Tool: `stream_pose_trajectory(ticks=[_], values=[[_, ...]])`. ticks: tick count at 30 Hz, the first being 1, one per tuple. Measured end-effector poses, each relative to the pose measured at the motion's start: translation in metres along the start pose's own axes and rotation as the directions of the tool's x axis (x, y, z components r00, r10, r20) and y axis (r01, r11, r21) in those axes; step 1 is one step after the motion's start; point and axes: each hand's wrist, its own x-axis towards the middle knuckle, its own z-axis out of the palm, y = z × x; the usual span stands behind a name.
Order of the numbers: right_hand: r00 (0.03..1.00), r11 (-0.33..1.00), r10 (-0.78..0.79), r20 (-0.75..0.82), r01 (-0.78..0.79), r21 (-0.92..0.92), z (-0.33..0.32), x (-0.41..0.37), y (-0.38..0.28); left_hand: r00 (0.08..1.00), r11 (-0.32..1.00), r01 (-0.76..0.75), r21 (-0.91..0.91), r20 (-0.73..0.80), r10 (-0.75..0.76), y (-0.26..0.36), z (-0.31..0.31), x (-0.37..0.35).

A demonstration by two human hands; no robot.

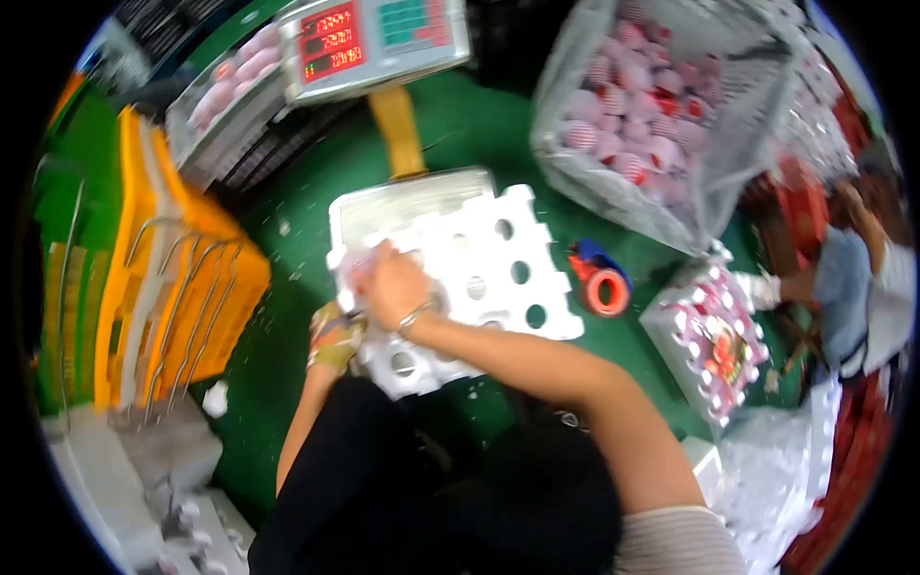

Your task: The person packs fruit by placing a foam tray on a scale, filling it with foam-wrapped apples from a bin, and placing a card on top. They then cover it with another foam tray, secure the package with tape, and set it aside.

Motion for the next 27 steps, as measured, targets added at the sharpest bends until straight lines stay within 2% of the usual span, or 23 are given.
stream_pose_trajectory(ticks=[1, 2, 3, 4, 6, 8, 9, 10, 11, 12, 13, 14, 15, 17, 18, 19, 20, 21, 22, 23, 24, 26, 27], values=[[0.999, 0.998, -0.024, -0.022, 0.025, 0.059, 0.011, 0.002, 0.007, 0.999, 0.999, -0.039, -0.022, -0.026, 0.038, -0.013, 0.011, 0.000], [0.997, 0.997, -0.077, -0.028, 0.076, -0.024, 0.011, 0.002, 0.005, 0.996, 0.996, -0.076, -0.049, -0.056, 0.073, -0.021, 0.020, 0.003], [0.985, 0.987, -0.157, -0.075, 0.155, -0.033, 0.014, 0.004, 0.008, 0.998, 0.997, -0.065, -0.031, 0.015, 0.065, -0.016, 0.017, 0.008], [0.988, 0.986, -0.152, -0.035, 0.149, -0.077, 0.012, 0.005, 0.006, 0.995, 0.999, -0.047, 0.004, 0.083, 0.047, -0.012, 0.011, 0.009], [0.977, 0.967, -0.205, -0.060, 0.193, -0.166, -0.008, 0.008, 0.007, 0.970, 0.979, -0.123, 0.160, -0.187, 0.153, -0.028, 0.030, 0.003], [0.959, 0.916, -0.276, 0.070, 0.284, -0.284, -0.048, 0.009, 0.012, 0.983, 0.984, 0.176, -0.010, 0.051, -0.175, -0.035, 0.030, 0.013], [0.962, 0.959, -0.263, 0.074, 0.269, -0.090, -0.077, 0.010, 0.021, 0.990, 0.990, 0.139, -0.020, -0.007, -0.139, -0.035, 0.025, 0.011], [0.964, 0.959, -0.245, -0.100, 0.256, 0.118, -0.113, 0.007, 0.032, 0.986, 0.994, 0.109, -0.001, -0.124, -0.108, -0.026, 0.016, 0.004], [0.917, 0.944, -0.329, -0.225, 0.313, -0.106, -0.170, 0.008, 0.052, 0.988, 0.990, 0.142, 0.003, -0.065, -0.142, -0.025, 0.005, 0.007], [0.877, 0.940, -0.298, -0.378, 0.199, -0.278, -0.209, 0.025, 0.082, 0.984, 0.984, 0.180, 0.009, -0.008, -0.180, -0.029, -0.003, 0.012], [0.749, 0.893, -0.360, -0.557, 0.103, -0.438, -0.249, 0.030, 0.111, 0.966, 0.962, 0.257, -0.090, 0.057, -0.253, -0.037, -0.006, 0.016], [0.684, 0.840, -0.272, -0.677, -0.175, -0.514, -0.282, 0.050, 0.161, 0.941, 0.926, 0.333, -0.178, 0.124, -0.314, -0.041, -0.008, 0.019], [0.667, 0.804, -0.092, -0.739, -0.389, -0.451, -0.310, 0.058, 0.194, 0.941, 0.926, 0.333, -0.180, 0.119, -0.315, -0.034, -0.013, 0.021], [0.635, 0.651, 0.170, -0.753, -0.646, -0.398, -0.335, 0.069, 0.220, 0.926, 0.915, 0.361, -0.180, 0.189, -0.328, -0.013, -0.030, 0.028], [0.639, 0.655, 0.176, -0.749, -0.644, -0.396, -0.339, 0.076, 0.238, 0.913, 0.908, 0.381, -0.173, 0.229, -0.339, -0.010, -0.034, 0.028], [0.686, 0.698, 0.186, -0.703, -0.596, -0.397, -0.341, 0.082, 0.258, 0.907, 0.932, 0.342, -0.119, 0.302, -0.294, -0.026, -0.033, 0.031], [0.730, 0.740, 0.190, -0.656, -0.546, -0.393, -0.344, 0.083, 0.272, 0.905, 0.931, 0.347, -0.113, 0.301, -0.301, -0.039, -0.031, 0.027], [0.742, 0.822, 0.042, -0.669, -0.406, -0.399, -0.348, 0.080, 0.280, 0.924, 0.868, 0.332, -0.370, 0.315, -0.219, -0.053, -0.030, 0.023], [0.747, 0.826, 0.036, -0.664, -0.396, -0.400, -0.344, 0.073, 0.266, 0.943, 0.736, 0.303, -0.605, 0.302, -0.140, -0.060, -0.030, 0.019], [0.796, 0.976, 0.209, -0.569, -0.129, 0.178, -0.341, 0.055, 0.236, 0.968, 0.810, 0.228, -0.540, 0.214, -0.130, -0.054, -0.039, 0.012], [0.883, 0.688, 0.281, -0.376, 0.088, 0.720, -0.335, 0.036, 0.206, 0.968, 0.739, 0.236, -0.631, 0.216, -0.125, -0.049, -0.049, 0.007], [0.968, 0.189, 0.195, -0.158, 0.121, 0.974, -0.303, 0.008, 0.157, 0.984, 0.779, 0.172, -0.603, 0.140, -0.109, -0.049, -0.059, -0.002], [0.974, 0.176, 0.188, -0.123, 0.090, 0.980, -0.286, 0.000, 0.137, 0.988, 0.754, 0.152, -0.639, 0.122, -0.096, -0.049, -0.057, -0.001]])
